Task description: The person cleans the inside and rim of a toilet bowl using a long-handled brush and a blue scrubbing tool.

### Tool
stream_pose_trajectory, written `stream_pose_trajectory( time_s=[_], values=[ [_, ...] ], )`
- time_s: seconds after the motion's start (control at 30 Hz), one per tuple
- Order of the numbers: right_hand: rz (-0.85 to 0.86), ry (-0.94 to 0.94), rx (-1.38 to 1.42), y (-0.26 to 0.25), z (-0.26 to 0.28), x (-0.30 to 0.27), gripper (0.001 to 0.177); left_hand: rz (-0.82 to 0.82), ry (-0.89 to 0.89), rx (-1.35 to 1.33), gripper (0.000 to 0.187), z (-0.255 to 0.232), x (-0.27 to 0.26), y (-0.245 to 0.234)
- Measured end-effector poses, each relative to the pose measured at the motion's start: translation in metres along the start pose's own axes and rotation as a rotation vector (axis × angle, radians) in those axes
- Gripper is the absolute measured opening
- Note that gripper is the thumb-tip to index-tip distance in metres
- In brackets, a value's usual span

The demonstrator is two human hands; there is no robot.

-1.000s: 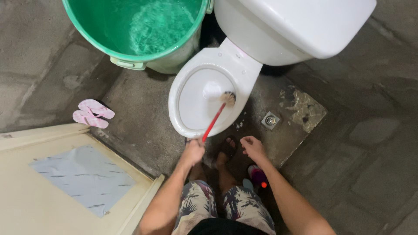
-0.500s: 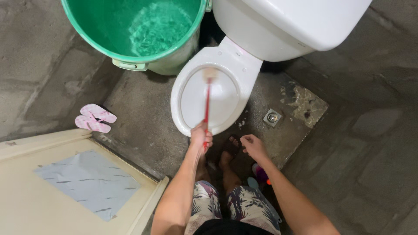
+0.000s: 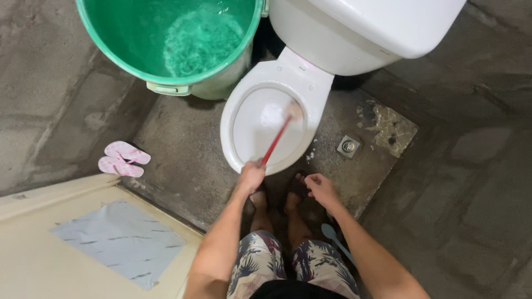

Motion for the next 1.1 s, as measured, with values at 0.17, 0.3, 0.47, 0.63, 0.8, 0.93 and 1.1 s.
stream_pose_trajectory(
  time_s=[0.17,0.3,0.47,0.63,0.8,0.93,1.1],
  values=[
    [-0.011,0.000,0.061,0.004,-0.008,0.002,0.032,-0.160,-0.373,-1.151,0.047,0.006,-0.005,0.028],
    [-0.026,0.021,0.075,0.000,-0.015,0.003,0.031,-0.181,-0.414,-1.210,0.043,0.002,-0.011,0.054],
    [-0.005,-0.069,0.150,0.000,-0.024,0.008,0.031,0.113,-0.301,-0.884,0.031,0.021,-0.007,0.069],
    [-0.029,0.077,0.115,0.005,-0.035,-0.002,0.031,0.011,-0.301,-0.350,0.027,0.080,-0.031,-0.021],
    [-0.047,0.083,0.134,0.000,-0.044,-0.002,0.032,-0.236,-0.194,-0.033,0.035,0.041,0.010,-0.077],
    [-0.071,0.115,0.147,0.001,-0.067,0.006,0.032,-0.025,-0.219,0.142,0.048,0.014,0.037,0.003],
    [-0.081,0.133,0.115,0.004,-0.089,0.020,0.033,0.146,-0.252,0.421,0.046,0.015,-0.014,-0.042]
  ],
)
Point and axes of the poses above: each hand's wrist, its own x-axis towards the middle knuckle, its own y-axis out of the palm, z = x × y, the point moved 7 cm from there along x, towards the middle knuckle, and after that the axes turned 9 degrees about y, right-handed, at the moved point
